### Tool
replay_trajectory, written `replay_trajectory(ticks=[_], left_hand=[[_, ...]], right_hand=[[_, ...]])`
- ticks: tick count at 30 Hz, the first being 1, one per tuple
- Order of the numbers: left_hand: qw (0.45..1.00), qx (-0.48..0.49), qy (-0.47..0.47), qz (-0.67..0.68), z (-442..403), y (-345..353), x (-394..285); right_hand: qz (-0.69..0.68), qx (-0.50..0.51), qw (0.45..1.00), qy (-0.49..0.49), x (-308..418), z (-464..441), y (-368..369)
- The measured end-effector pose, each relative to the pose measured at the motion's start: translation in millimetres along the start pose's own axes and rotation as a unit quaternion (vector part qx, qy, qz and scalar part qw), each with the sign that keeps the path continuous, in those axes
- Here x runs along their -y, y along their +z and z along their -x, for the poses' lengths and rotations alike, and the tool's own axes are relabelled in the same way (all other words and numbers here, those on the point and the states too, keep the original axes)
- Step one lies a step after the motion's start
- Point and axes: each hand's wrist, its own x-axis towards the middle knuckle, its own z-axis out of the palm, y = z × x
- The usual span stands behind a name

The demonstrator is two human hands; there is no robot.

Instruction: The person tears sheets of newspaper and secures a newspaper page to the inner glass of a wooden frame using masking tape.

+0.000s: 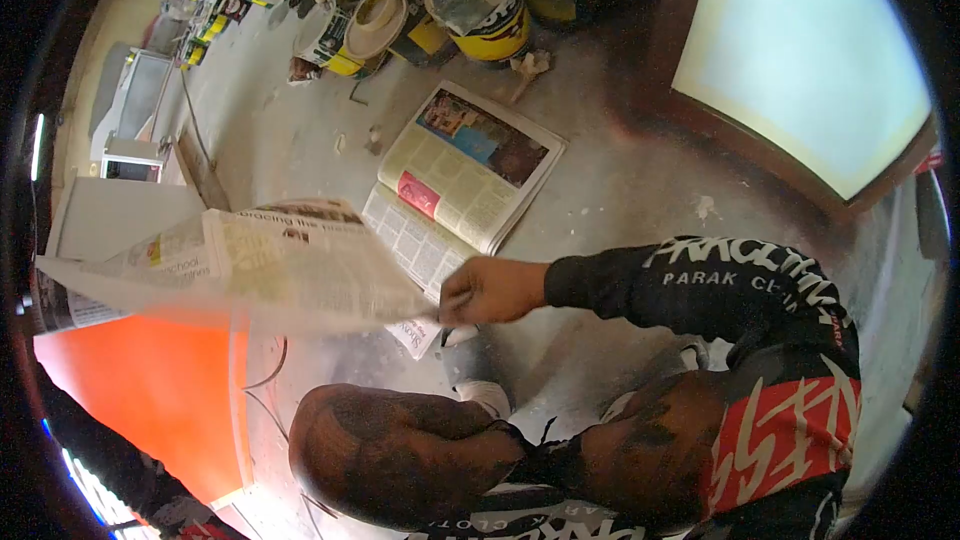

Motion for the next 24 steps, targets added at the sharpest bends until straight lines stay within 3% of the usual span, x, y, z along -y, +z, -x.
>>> replay_trajectory(ticks=[1, 2, 4, 5, 7, 8, 10, 11, 18, 19, 20, 22, 24], left_hand=[[0.962, 0.021, -0.029, 0.270, 1.8, -11.7, -2.6], [0.852, 0.041, -0.057, 0.519, 2.1, -21.3, -6.2], [0.866, 0.099, -0.044, 0.488, -4.2, -29.9, -16.8], [0.876, 0.154, -0.033, 0.457, -10.1, -29.3, -21.5], [0.876, 0.134, 0.000, 0.463, -31.3, 2.2, -30.0], [0.877, 0.109, 0.035, 0.466, -45.3, 19.5, -36.8], [0.871, 0.111, 0.055, 0.475, -84.2, 37.1, -57.5], [0.873, 0.115, 0.082, 0.468, -102.2, 47.5, -75.3], [0.835, 0.150, 0.350, 0.398, -184.8, 110.0, -269.5], [0.818, 0.149, 0.376, 0.409, -186.3, 116.8, -305.6], [0.829, 0.141, 0.294, 0.455, -172.9, 117.1, -347.3], [0.736, 0.111, 0.271, 0.611, -144.6, 143.6, -429.9], [0.702, 0.105, 0.206, 0.673, -135.3, 159.9, -502.3]], right_hand=[[-0.028, 0.054, 0.997, 0.053, 16.3, 6.7, 2.3], [-0.057, 0.107, 0.987, 0.106, 34.3, 13.4, 4.4], [-0.110, 0.125, 0.983, 0.072, 35.7, 22.7, 8.1], [-0.091, 0.148, 0.978, 0.116, 43.5, 27.9, 2.5], [-0.124, 0.171, 0.950, 0.230, 55.9, 35.4, -9.2], [-0.126, 0.173, 0.948, 0.235, 51.6, 40.4, -10.3], [-0.406, 0.089, 0.878, 0.239, 38.6, 57.2, -10.8], [-0.449, 0.084, 0.859, 0.230, 35.2, 62.8, -14.8], [-0.479, -0.072, 0.845, 0.227, 16.6, 109.1, -62.9], [-0.420, -0.121, 0.869, 0.231, 18.3, 108.6, -70.2], [-0.358, -0.168, 0.888, 0.237, 16.4, 107.6, -74.7], [-0.326, -0.221, 0.877, 0.277, -7.2, 106.8, -81.8], [-0.289, -0.355, 0.859, 0.230, -16.6, 109.5, -99.9]])
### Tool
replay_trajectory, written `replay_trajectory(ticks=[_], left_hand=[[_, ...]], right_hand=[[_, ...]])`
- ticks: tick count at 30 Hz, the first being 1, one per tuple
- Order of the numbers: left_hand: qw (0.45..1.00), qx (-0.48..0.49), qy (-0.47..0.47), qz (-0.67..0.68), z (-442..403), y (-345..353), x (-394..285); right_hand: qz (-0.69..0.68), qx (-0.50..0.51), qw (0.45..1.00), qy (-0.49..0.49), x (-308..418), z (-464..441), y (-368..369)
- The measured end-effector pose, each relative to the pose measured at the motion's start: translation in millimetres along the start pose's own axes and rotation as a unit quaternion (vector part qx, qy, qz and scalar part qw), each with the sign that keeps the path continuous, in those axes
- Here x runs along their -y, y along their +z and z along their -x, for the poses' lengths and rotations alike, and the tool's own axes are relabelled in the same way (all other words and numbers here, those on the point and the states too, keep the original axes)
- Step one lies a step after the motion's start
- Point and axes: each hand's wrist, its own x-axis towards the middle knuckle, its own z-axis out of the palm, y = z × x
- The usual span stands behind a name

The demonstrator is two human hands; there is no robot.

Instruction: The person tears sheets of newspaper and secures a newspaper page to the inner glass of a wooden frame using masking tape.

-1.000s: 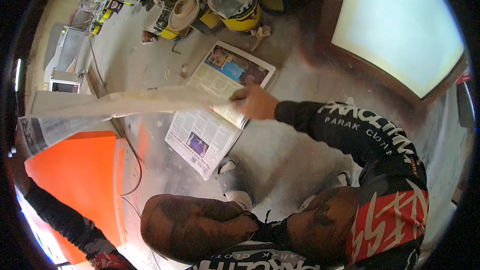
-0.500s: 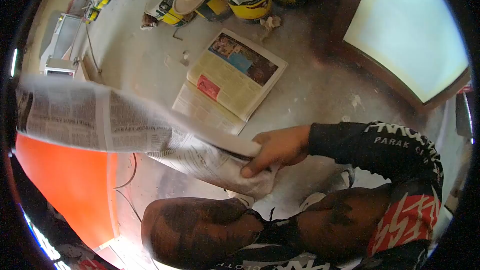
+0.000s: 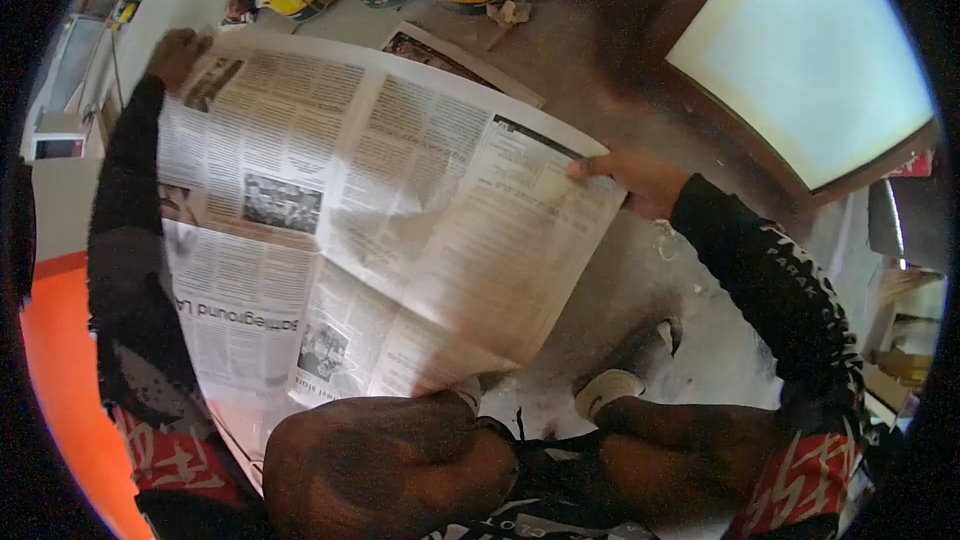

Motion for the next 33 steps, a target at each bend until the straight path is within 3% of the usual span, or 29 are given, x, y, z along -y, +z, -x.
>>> replay_trajectory(ticks=[2, 4, 7, 11, 14, 15, 16, 18, 19, 21, 22, 23, 27, 29, 33], left_hand=[[0.996, -0.051, -0.013, 0.068, 16.5, 40.8, -13.8], [0.986, -0.036, -0.126, 0.106, 27.9, 77.1, -12.0], [0.972, -0.099, -0.170, 0.125, 54.9, 133.1, -24.0], [0.969, -0.114, -0.184, 0.123, 67.6, 151.3, -50.1], [0.898, -0.408, -0.160, -0.024, 67.2, 158.9, -74.8], [0.907, -0.399, -0.134, -0.015, 66.1, 153.8, -83.3], [0.915, -0.404, -0.013, 0.022, 67.9, 157.3, -95.6], [0.940, -0.289, 0.137, 0.116, 84.8, 161.3, -145.2], [0.940, -0.255, 0.203, 0.102, 98.9, 168.8, -172.8], [0.947, -0.175, 0.256, 0.088, 115.5, 184.3, -216.3], [0.946, -0.152, 0.280, 0.062, 119.0, 190.5, -233.3], [0.962, -0.123, 0.236, 0.058, 119.1, 204.0, -246.0], [0.984, -0.070, 0.140, 0.083, 118.8, 244.8, -262.6], [0.984, -0.082, 0.139, 0.077, 119.0, 245.8, -264.4], [0.983, -0.081, 0.142, 0.080, 115.7, 245.0, -264.2]], right_hand=[[0.003, -0.017, 0.999, -0.030, -11.6, -25.9, -26.6], [0.005, -0.127, 0.991, -0.050, -10.5, -37.8, -23.5], [-0.031, -0.166, 0.981, -0.095, -30.0, -63.3, -18.4], [-0.024, -0.245, 0.963, -0.112, -48.2, -99.2, -16.5], [0.089, -0.303, 0.944, -0.096, -44.3, -109.8, -15.1], [0.084, -0.303, 0.944, -0.099, -42.3, -112.5, -14.0], [0.097, -0.293, 0.943, -0.126, -41.9, -117.4, -16.6], [0.107, -0.283, 0.942, -0.147, -39.3, -119.6, -13.3], [0.153, -0.329, 0.917, -0.164, -32.8, -117.2, -5.9], [0.202, -0.367, 0.891, -0.174, -24.9, -116.9, 2.6], [0.075, -0.378, 0.899, -0.208, -27.5, -114.1, 7.8], [-0.052, -0.384, 0.891, -0.238, -31.7, -110.2, 12.5], [-0.118, -0.322, 0.892, -0.293, -78.0, -101.9, 6.2], [-0.171, -0.332, 0.914, -0.161, -80.7, -89.4, 16.6], [-0.159, -0.319, 0.918, -0.175, -80.0, -91.9, 20.8]])
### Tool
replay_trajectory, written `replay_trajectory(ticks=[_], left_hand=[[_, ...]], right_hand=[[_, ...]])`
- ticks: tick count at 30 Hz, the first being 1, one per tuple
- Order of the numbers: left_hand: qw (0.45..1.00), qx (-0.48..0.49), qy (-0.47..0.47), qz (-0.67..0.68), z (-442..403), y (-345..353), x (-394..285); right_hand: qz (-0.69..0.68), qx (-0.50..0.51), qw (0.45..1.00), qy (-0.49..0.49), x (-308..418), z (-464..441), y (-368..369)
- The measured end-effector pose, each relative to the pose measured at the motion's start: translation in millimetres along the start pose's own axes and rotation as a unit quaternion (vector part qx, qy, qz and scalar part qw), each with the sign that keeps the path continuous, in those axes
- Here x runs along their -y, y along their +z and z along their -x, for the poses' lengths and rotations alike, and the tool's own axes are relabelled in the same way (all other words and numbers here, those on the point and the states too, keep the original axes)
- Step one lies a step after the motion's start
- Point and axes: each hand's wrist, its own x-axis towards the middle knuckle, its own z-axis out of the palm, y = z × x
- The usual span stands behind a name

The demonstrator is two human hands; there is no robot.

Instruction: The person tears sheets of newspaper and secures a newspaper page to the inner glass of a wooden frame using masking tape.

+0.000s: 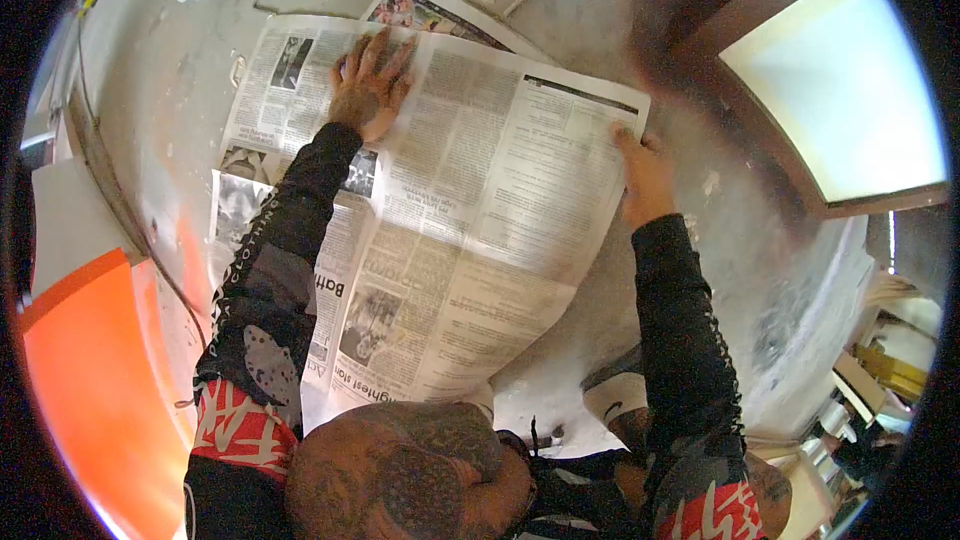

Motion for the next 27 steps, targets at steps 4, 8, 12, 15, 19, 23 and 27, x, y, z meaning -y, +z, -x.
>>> replay_trajectory(ticks=[4, 8, 12, 15, 19, 23, 27], left_hand=[[0.999, 0.027, -0.010, -0.023, -8.7, -10.0, -10.3], [0.997, 0.054, -0.036, -0.035, -15.4, -7.7, -11.1], [0.995, 0.077, -0.046, -0.049, -19.0, -10.6, -13.5], [0.996, 0.070, -0.038, -0.044, -19.6, -13.6, -14.1], [0.994, 0.085, -0.048, -0.041, -21.5, -14.2, -16.6], [0.991, 0.103, -0.047, -0.067, -24.6, -14.3, -18.1], [0.984, 0.143, -0.057, -0.084, -27.6, -28.9, -27.3]], right_hand=[[0.011, 0.009, 1.000, 0.014, -3.9, -17.6, -6.9], [0.040, -0.004, 0.999, 0.001, -8.4, -25.4, -9.9], [0.035, -0.044, 0.998, 0.024, 1.0, -8.8, -2.5], [0.072, -0.051, 0.996, 0.031, 1.1, -6.0, -2.3], [0.088, -0.037, 0.995, 0.026, -2.6, -8.0, -7.8], [0.130, -0.066, 0.989, 0.036, 3.3, -1.5, -2.6], [0.136, -0.067, 0.988, 0.036, -1.5, -5.5, -9.5]])
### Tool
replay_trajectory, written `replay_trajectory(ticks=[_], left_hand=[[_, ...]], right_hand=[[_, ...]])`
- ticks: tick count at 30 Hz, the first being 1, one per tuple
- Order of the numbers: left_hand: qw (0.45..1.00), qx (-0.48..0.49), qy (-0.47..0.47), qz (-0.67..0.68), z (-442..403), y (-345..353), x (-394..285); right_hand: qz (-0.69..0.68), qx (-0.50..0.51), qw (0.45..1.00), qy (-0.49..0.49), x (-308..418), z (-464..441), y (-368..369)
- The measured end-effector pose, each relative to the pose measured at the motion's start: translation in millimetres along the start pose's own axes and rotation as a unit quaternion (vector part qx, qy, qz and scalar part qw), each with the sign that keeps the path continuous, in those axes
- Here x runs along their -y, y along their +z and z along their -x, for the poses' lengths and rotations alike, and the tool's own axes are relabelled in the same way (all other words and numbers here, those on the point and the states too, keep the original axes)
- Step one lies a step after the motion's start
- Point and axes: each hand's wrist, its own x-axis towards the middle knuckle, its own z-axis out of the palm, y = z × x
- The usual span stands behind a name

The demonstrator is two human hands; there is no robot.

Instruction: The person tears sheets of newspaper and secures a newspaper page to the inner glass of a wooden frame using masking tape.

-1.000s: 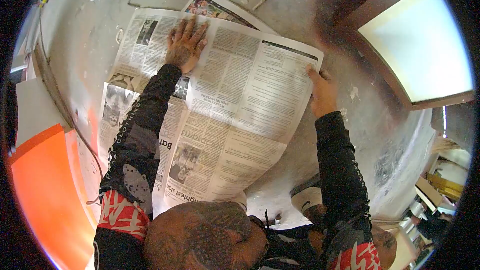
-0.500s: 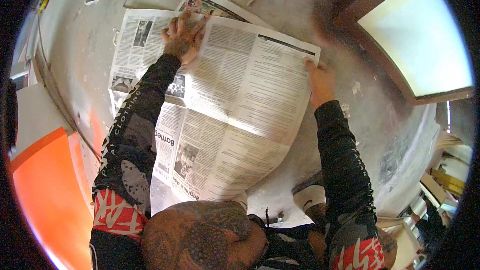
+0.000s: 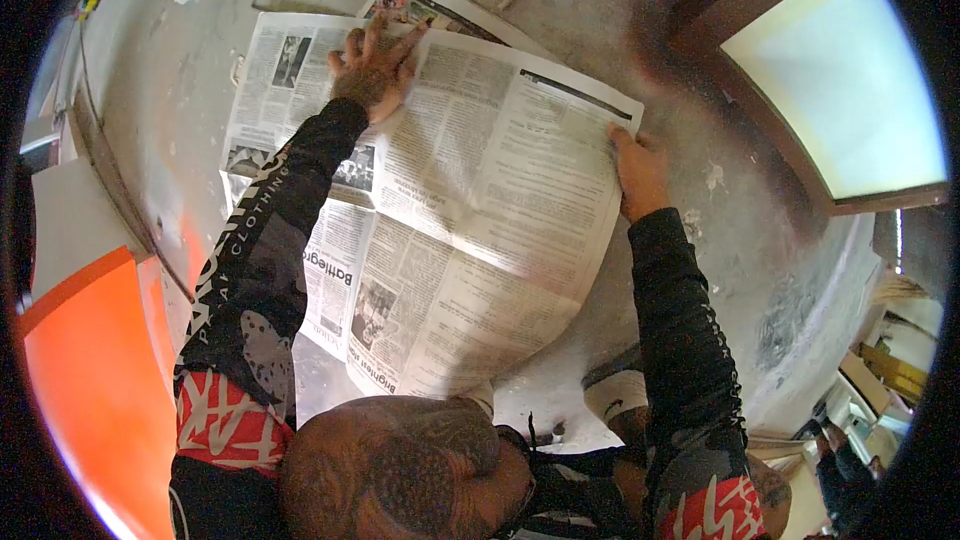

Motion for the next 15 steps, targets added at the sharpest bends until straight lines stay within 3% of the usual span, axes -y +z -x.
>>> replay_trajectory(ticks=[2, 15], left_hand=[[1.000, 0.004, 0.000, -0.005, 0.6, -6.2, -1.8], [0.998, -0.034, 0.022, -0.049, 5.0, -5.9, -3.0]], right_hand=[[-0.037, 0.038, 0.998, 0.027, -0.3, 2.7, 0.0], [-0.069, 0.039, 0.993, 0.085, -18.4, 39.4, 9.9]])
